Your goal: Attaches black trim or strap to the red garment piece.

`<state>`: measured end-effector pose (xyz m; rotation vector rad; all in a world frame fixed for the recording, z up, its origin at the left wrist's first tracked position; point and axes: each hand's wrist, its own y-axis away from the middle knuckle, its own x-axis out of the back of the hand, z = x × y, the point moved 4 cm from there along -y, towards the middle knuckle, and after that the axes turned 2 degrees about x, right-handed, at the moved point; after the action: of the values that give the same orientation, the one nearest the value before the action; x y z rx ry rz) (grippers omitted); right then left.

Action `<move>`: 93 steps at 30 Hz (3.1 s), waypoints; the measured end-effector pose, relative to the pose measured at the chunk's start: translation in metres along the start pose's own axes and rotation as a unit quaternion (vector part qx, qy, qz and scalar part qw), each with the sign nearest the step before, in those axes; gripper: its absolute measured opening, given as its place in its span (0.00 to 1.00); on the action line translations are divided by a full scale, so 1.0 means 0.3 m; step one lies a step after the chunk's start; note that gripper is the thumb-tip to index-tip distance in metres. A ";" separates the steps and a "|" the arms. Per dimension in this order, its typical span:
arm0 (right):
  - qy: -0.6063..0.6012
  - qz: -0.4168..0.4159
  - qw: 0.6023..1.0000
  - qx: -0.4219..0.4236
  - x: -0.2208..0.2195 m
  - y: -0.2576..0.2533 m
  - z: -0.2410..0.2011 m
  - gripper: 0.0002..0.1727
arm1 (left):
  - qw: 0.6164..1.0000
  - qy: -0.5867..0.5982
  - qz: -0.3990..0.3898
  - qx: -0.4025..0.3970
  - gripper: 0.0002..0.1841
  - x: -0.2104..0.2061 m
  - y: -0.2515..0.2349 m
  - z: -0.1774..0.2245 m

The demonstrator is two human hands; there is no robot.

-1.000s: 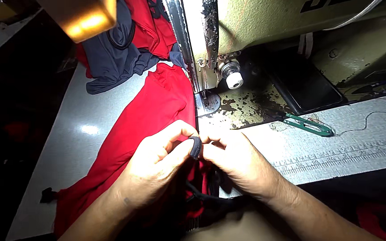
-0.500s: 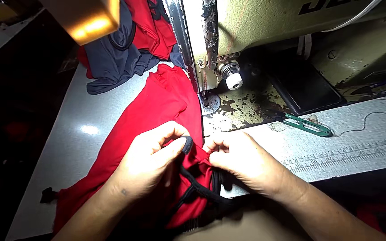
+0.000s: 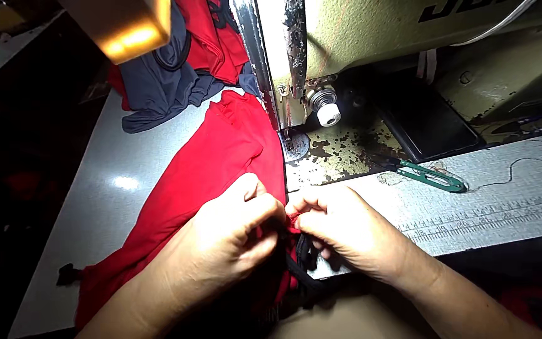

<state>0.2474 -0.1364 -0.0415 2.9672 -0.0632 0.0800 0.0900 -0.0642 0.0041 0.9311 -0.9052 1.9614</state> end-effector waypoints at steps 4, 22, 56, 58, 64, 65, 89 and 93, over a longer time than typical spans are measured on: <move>-0.005 0.002 1.000 -0.004 -0.002 -0.001 0.002 0.06 | 0.984 -0.167 0.000 -0.067 0.05 -0.014 0.001 0.013; 0.020 0.028 0.999 0.032 0.000 -0.004 0.016 0.07 | 0.984 -0.138 0.016 -0.111 0.09 -0.028 0.010 0.012; 0.062 0.129 0.981 0.128 -0.028 0.039 -0.004 0.06 | 0.992 -0.082 0.095 -0.012 0.09 -0.021 0.012 0.021; 0.071 0.132 0.980 0.132 -0.029 0.039 -0.003 0.04 | 0.994 -0.058 0.097 0.000 0.09 -0.021 0.013 0.020; 0.015 0.126 0.980 0.153 -0.038 0.043 0.024 0.03 | 0.993 0.063 0.078 0.068 0.07 -0.025 0.017 0.002; 0.012 0.132 0.977 0.164 -0.038 0.044 0.027 0.03 | 0.992 0.069 0.074 0.075 0.07 -0.027 0.016 0.002; -0.029 0.208 0.966 0.150 -0.008 0.077 0.038 0.13 | 0.998 -0.021 0.062 0.025 0.19 -0.061 0.036 0.104; -0.022 0.199 0.971 0.130 -0.010 0.080 0.052 0.02 | 0.995 0.059 0.058 0.050 0.16 -0.062 0.034 0.080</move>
<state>0.2441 -0.1627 -0.0529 3.1669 -0.7054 0.0782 0.0964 -0.0950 -0.0025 0.8232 -0.8156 2.1529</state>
